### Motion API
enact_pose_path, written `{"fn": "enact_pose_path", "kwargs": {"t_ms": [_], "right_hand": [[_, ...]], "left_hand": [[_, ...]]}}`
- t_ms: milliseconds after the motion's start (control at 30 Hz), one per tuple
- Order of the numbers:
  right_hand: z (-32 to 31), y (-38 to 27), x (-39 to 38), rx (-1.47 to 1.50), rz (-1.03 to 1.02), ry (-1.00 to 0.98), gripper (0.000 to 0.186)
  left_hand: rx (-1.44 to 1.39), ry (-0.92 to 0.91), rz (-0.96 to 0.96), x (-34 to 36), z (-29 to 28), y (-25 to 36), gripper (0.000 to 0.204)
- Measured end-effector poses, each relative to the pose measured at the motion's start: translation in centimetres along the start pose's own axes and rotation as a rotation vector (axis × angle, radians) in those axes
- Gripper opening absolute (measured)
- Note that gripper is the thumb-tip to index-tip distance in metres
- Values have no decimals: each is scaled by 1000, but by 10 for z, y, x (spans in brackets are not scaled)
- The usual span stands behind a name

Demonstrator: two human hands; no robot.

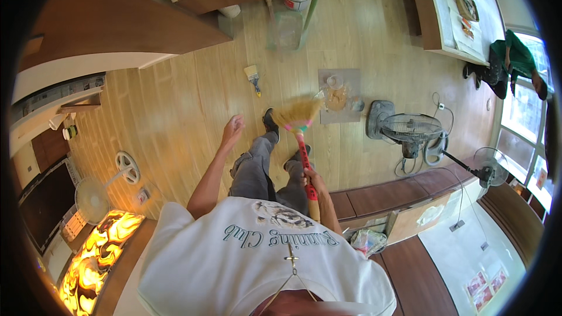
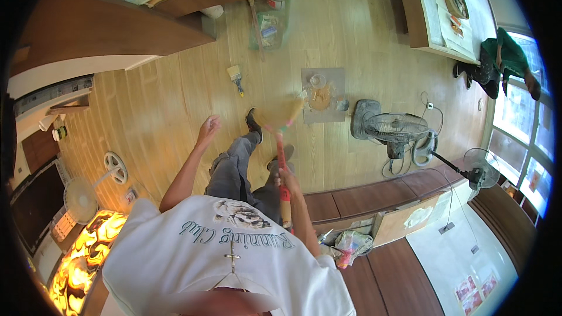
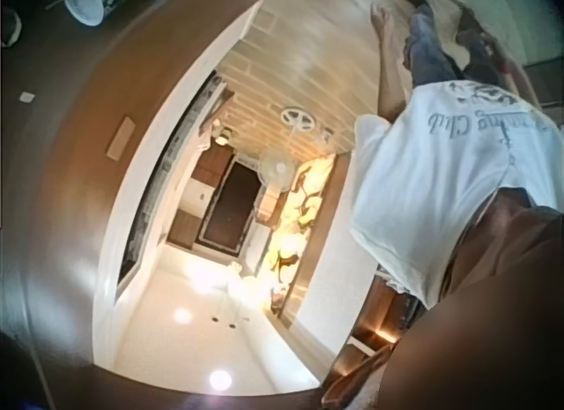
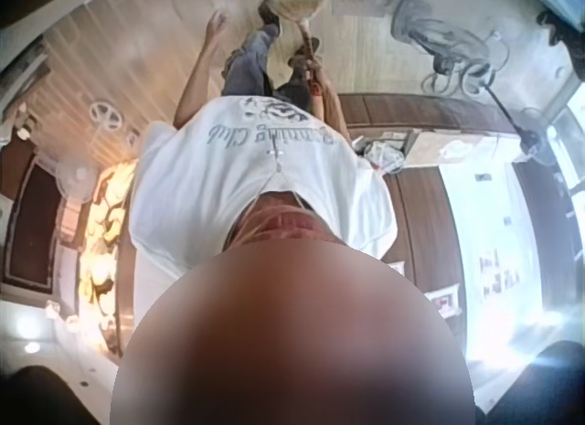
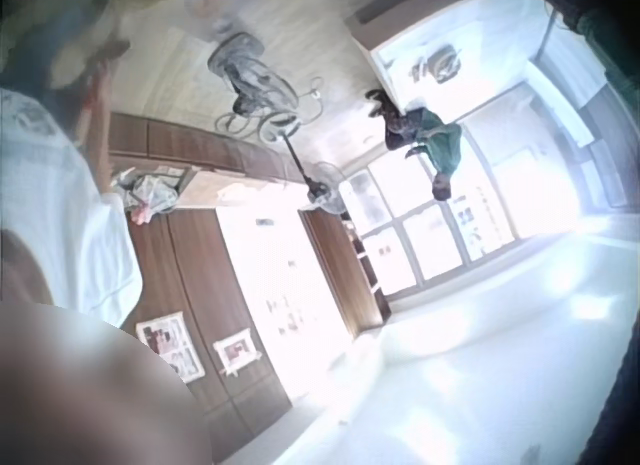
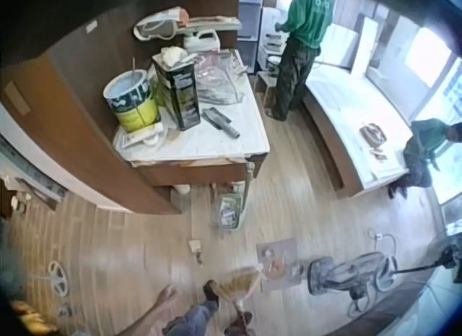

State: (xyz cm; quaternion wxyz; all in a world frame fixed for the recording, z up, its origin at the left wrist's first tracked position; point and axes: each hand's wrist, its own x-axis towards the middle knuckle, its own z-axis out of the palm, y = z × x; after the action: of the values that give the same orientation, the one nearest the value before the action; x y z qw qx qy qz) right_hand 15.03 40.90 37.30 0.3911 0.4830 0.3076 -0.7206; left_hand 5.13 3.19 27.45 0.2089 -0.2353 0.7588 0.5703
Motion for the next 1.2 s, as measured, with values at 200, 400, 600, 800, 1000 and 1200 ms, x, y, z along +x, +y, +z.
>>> {"fn": "enact_pose_path", "kwargs": {"t_ms": [200,400,600,800,1000,1200], "right_hand": [[56,-68,19,28,92,-180,42],[77,-140,29,-175,-61,-29,42],[79,-231,57,-216,-77,-30,37],[71,-310,52,-376,-115,14,41],[53,-341,63,-320,-94,26,59],[52,-340,46,-287,-103,50,54]], "left_hand": [[-4,-143,156,90,44,142,48],[49,-27,408,162,94,309,42],[-18,214,503,244,131,393,68],[47,309,258,274,132,450,70],[353,368,492,266,145,462,37],[397,333,525,264,187,474,30]]}}
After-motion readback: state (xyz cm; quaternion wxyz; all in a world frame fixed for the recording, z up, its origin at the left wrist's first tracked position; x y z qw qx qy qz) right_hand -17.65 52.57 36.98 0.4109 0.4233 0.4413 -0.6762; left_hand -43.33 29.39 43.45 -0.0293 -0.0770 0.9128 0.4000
